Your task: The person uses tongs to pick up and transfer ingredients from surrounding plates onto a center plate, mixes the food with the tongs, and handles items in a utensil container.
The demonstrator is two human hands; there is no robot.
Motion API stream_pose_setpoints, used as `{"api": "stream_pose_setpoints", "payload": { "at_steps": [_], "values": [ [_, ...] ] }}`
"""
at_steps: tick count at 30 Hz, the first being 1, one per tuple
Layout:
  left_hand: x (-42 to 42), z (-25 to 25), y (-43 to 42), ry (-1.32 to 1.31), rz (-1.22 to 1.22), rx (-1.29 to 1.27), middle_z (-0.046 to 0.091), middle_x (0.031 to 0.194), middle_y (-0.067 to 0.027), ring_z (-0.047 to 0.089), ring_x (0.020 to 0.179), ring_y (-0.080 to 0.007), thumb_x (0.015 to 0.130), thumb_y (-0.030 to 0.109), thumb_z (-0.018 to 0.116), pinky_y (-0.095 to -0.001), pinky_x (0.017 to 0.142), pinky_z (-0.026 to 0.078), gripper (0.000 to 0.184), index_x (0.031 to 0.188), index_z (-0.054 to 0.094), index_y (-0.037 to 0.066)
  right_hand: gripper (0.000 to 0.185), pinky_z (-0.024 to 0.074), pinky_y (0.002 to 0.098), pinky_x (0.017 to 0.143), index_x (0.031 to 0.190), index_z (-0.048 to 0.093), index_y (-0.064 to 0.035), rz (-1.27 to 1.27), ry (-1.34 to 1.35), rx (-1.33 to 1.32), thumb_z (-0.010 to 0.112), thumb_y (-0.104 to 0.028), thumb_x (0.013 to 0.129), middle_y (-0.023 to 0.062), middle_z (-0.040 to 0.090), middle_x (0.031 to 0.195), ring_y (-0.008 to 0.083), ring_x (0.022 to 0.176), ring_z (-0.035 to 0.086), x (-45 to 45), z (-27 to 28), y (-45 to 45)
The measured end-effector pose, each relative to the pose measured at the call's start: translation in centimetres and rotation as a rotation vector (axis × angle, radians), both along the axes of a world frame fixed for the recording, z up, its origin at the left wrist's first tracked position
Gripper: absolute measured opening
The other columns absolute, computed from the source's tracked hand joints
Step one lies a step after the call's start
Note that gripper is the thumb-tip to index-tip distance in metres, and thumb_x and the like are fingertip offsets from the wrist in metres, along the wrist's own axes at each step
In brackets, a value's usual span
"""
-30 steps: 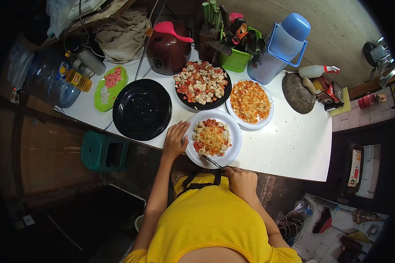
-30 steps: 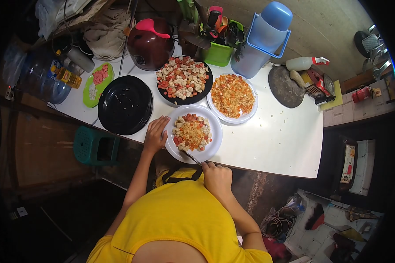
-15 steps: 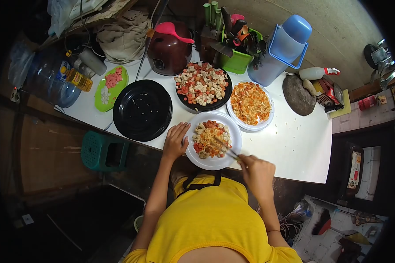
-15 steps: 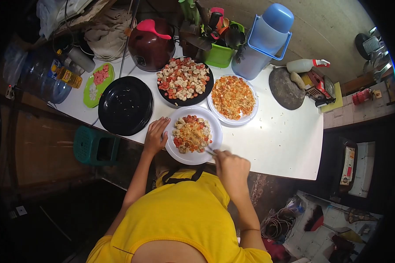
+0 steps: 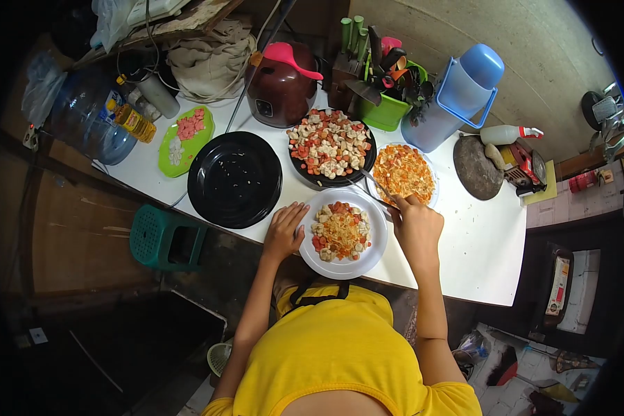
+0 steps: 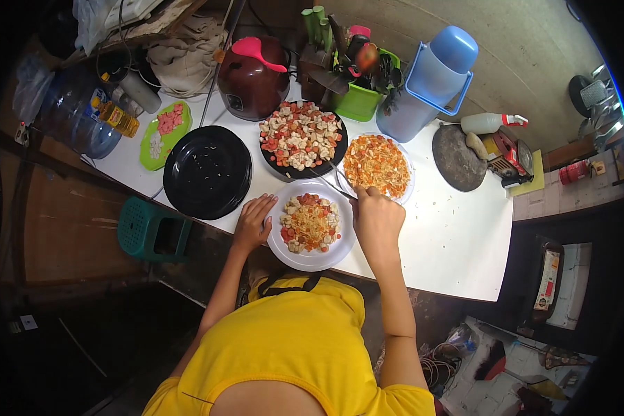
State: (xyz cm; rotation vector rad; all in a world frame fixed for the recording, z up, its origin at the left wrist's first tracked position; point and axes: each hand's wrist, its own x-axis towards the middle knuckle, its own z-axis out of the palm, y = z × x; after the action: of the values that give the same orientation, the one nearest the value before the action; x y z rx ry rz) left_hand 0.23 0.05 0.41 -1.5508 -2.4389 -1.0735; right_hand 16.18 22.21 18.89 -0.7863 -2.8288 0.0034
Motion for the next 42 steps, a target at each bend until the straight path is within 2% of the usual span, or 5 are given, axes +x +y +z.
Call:
{"api": "stream_pose_setpoints", "payload": {
  "at_steps": [8,12,16,41,42],
  "values": [
    [0.0,0.2,0.0,-0.012,0.013,0.005,0.060,0.128,-0.0149,0.052,0.124,-0.0304,0.086,0.011,0.052,-0.0447,0.106,0.037,0.048,0.133,0.055,0.007,0.019,0.0488,0.0388,0.054,0.098,0.073,-0.0123,0.095,-0.031,0.031,0.068,-0.023,0.083,0.0068,0.067,0.080,0.0264,0.064,0.066,-4.3,-1.4,0.9],
    [0.0,0.0,0.1,-0.023,0.021,0.010,0.060,0.127,-0.0145,0.053,0.124,-0.0304,0.085,0.010,0.053,-0.0442,0.106,0.037,0.047,0.132,0.055,0.007,0.009,0.0513,0.0378,0.052,0.077,0.067,-0.0036,0.171,0.000,0.072,0.059,-0.004,0.077,0.0137,0.066,0.081,0.0256,0.064,0.068,-7.1,-1.8,1.5],
    [0.0,0.1,0.1,-0.042,0.036,0.021,0.060,0.127,-0.0147,0.053,0.123,-0.0310,0.085,0.010,0.053,-0.0441,0.106,0.038,0.047,0.132,0.056,0.007,0.010,0.0509,0.0365,0.050,0.065,0.067,-0.0038,0.224,-0.011,0.124,0.060,-0.004,0.073,0.0158,0.066,0.084,0.0258,0.062,0.068,-9.7,-3.4,2.1],
    [0.4,1.2,0.3,-0.037,0.028,-0.052,0.058,0.129,-0.0168,0.050,0.126,-0.0318,0.084,0.007,0.053,-0.0452,0.107,0.036,0.048,0.133,0.054,0.004,0.019,0.0522,0.0367,0.056,0.093,0.072,-0.0110,0.280,0.020,0.108,0.056,-0.009,0.083,0.0052,0.063,0.083,0.0223,0.067,0.065,-8.7,-5.5,5.6],
    [0.4,1.2,0.3,-0.041,0.029,-0.054,0.058,0.129,-0.0168,0.050,0.126,-0.0317,0.084,0.007,0.053,-0.0452,0.107,0.036,0.049,0.133,0.054,0.004,0.010,0.0516,0.0343,0.052,0.085,0.067,-0.0030,0.333,0.142,0.136,0.059,-0.006,0.080,0.0098,0.065,0.072,0.0219,0.061,0.065,-8.8,-4.7,5.4]
  ]
}}
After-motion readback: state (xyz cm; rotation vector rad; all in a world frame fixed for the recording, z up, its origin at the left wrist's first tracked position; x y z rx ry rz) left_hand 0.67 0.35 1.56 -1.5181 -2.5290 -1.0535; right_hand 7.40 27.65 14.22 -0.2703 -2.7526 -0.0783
